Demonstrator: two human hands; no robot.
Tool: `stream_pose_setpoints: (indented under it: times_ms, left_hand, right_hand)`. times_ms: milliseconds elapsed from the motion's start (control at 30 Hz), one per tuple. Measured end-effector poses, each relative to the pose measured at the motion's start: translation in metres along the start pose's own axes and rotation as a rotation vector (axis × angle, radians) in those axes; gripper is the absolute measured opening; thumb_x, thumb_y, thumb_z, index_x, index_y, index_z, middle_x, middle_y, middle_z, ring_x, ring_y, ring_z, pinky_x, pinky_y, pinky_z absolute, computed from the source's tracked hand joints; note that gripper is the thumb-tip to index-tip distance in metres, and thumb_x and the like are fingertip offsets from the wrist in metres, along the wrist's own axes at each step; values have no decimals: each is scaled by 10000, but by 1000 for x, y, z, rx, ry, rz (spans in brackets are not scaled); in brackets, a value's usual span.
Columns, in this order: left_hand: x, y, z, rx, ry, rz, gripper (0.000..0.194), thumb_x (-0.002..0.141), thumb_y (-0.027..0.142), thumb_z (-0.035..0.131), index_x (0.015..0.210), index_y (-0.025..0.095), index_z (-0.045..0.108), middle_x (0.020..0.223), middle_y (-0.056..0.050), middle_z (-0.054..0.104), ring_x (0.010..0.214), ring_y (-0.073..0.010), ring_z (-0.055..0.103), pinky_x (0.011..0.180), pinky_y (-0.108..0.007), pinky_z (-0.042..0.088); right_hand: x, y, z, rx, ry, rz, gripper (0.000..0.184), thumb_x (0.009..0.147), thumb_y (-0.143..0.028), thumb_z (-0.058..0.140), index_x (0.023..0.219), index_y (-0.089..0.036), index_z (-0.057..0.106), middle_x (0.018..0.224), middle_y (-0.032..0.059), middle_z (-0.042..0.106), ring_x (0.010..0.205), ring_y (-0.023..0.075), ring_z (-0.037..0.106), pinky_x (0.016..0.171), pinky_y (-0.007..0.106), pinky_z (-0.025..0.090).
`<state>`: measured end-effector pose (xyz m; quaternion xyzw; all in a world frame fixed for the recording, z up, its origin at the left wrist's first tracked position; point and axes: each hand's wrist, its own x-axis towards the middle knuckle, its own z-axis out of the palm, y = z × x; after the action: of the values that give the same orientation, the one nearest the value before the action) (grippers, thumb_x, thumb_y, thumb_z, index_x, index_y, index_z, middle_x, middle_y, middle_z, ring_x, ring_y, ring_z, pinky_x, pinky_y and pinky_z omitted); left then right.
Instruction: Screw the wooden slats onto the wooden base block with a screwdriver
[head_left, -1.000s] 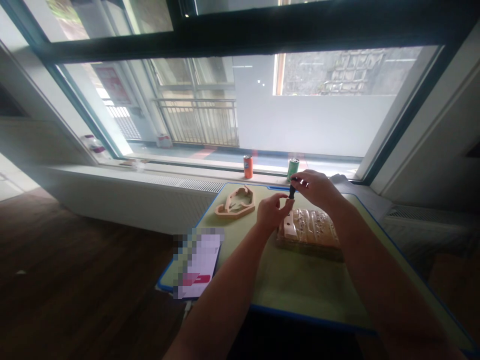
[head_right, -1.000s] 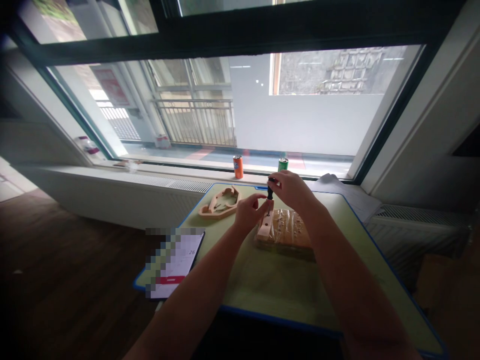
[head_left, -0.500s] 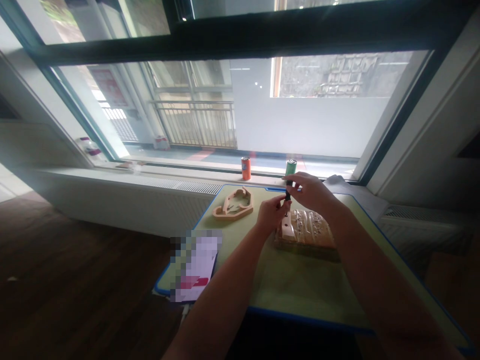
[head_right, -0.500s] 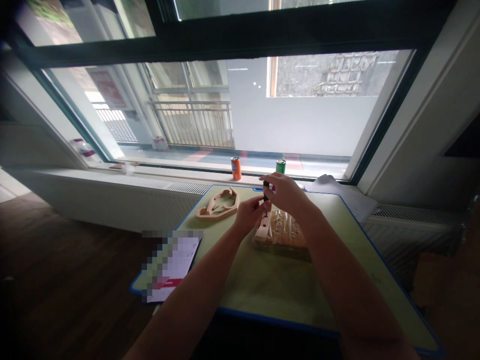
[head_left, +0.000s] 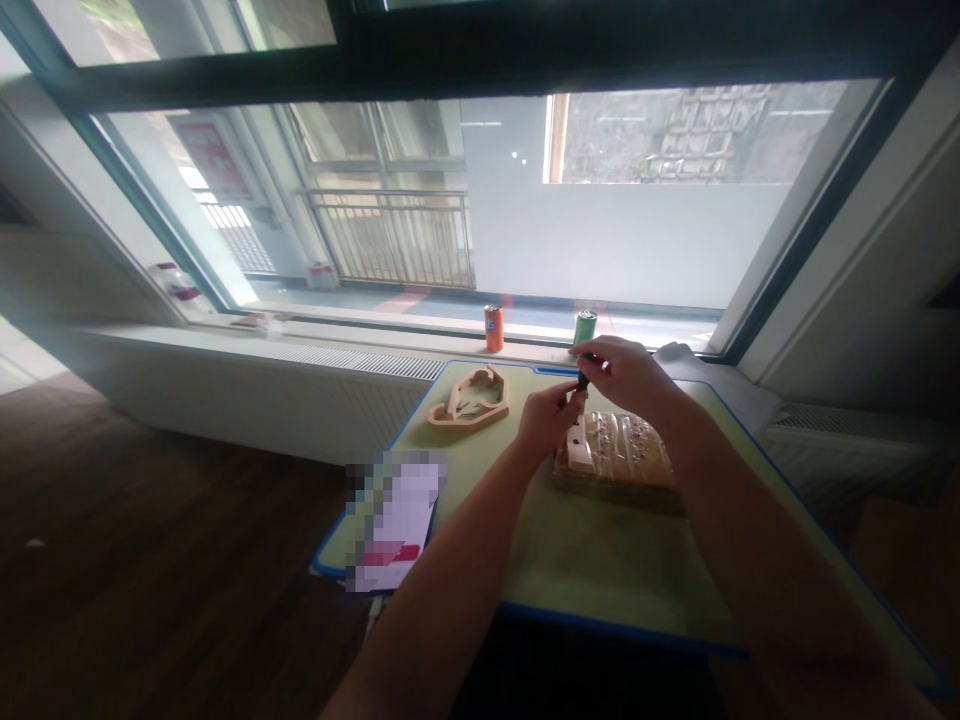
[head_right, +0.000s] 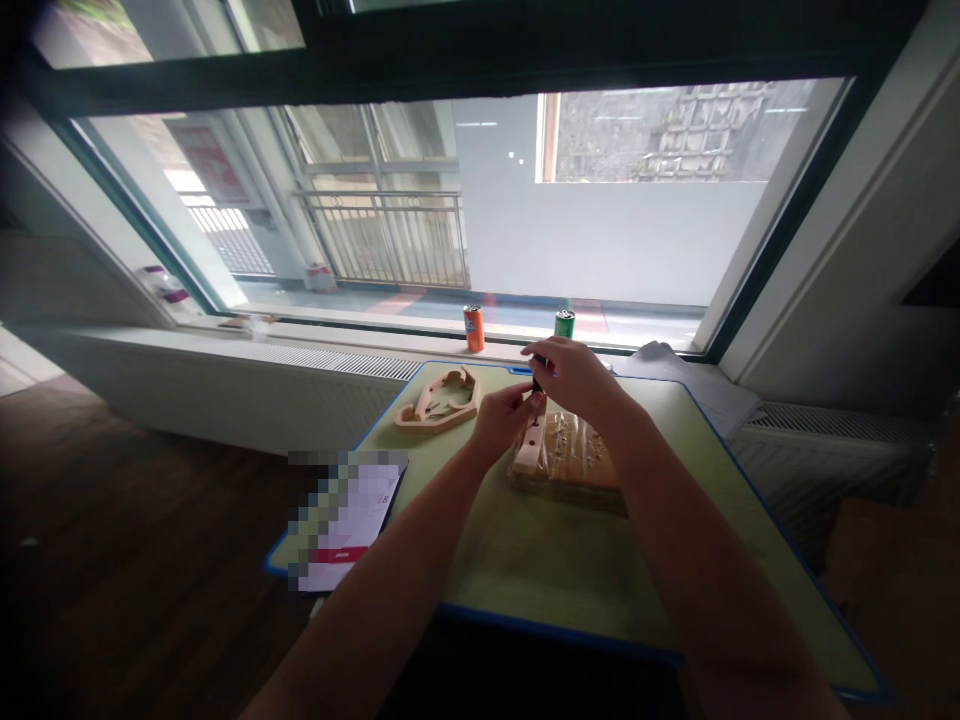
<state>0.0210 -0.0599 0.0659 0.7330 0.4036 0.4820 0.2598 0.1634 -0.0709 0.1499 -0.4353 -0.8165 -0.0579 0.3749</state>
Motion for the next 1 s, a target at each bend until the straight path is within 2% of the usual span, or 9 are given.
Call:
stream_pose_setpoints:
  times_ms: [100, 167, 267, 433, 567, 667, 800, 867, 1000]
  left_hand:
    - [0, -1, 1, 37, 31, -20, 514, 728, 532, 560, 1082, 164, 622, 515, 58, 456, 481, -70, 402, 496, -198, 296]
    - [1, -1, 1, 58, 56, -35, 516, 694, 550, 589, 1033, 164, 639, 523, 54, 474, 480, -70, 406, 494, -200, 297]
    - [3, -2, 1, 57, 55, -48, 428, 736, 522, 559, 965, 177, 669, 521, 42, 490, 479, -70, 415, 490, -199, 298]
    - [1, -1, 2, -51, -9, -33, 424, 806, 472, 484, 1034, 155, 650, 533, 31, 519, 483, -68, 439, 492, -191, 321]
    - [1, -1, 1, 42, 47, -61, 499, 709, 529, 582, 1028, 150, 639, 529, 45, 492, 481, -69, 409, 484, -193, 304]
    - [2, -2, 2, 44, 51, -58, 434, 729, 511, 568, 969, 161, 659, 527, 44, 477, 485, -68, 397, 487, -194, 295]
    - [1, -5, 4, -90, -18, -10, 403, 814, 456, 471, 996, 145, 652, 561, 29, 507, 496, -65, 402, 498, -193, 310]
    - [0, -5, 4, -96, -24, -4, 420, 812, 465, 469, 1002, 138, 650, 557, 30, 501, 495, -65, 398, 494, -193, 310]
    - [1, -3, 1, 3, 49, -37, 497, 719, 519, 574, 1050, 155, 637, 532, 47, 464, 486, -67, 390, 482, -193, 293]
  right_hand:
    - [2, 0, -2, -34, -19, 8, 205, 819, -337, 538, 871, -206, 687, 810, 25, 662, 662, 137, 556, 631, 259, 417]
    - [2, 0, -2, -70, -23, 27, 232, 806, -384, 554, 865, -210, 695, 780, 24, 661, 647, 141, 555, 620, 264, 411]
    - [2, -1, -1, -105, -31, 37, 286, 831, -400, 507, 928, -205, 693, 812, 46, 667, 689, 163, 571, 646, 284, 415]
    - [1, 1, 0, -54, -21, 28, 311, 870, -295, 428, 1070, -190, 642, 961, 75, 670, 775, 171, 593, 690, 287, 426]
    - [2, 2, -2, -64, -34, 71, 238, 821, -357, 526, 923, -194, 665, 778, 39, 664, 641, 144, 556, 588, 263, 397]
    - [2, 2, -3, -93, -33, 89, 258, 794, -413, 554, 838, -189, 674, 729, 36, 653, 629, 149, 545, 578, 273, 389]
    - [1, 0, -6, -77, -30, 42, 259, 822, -349, 515, 943, -197, 686, 869, 55, 680, 714, 172, 583, 659, 300, 419]
    - [1, -1, -8, -47, -38, 20, 259, 831, -303, 499, 994, -210, 677, 920, 51, 680, 761, 177, 594, 683, 298, 425]
    - [4, -2, -8, -94, -72, 47, 223, 794, -372, 560, 869, -217, 702, 759, 31, 670, 650, 161, 568, 609, 285, 406]
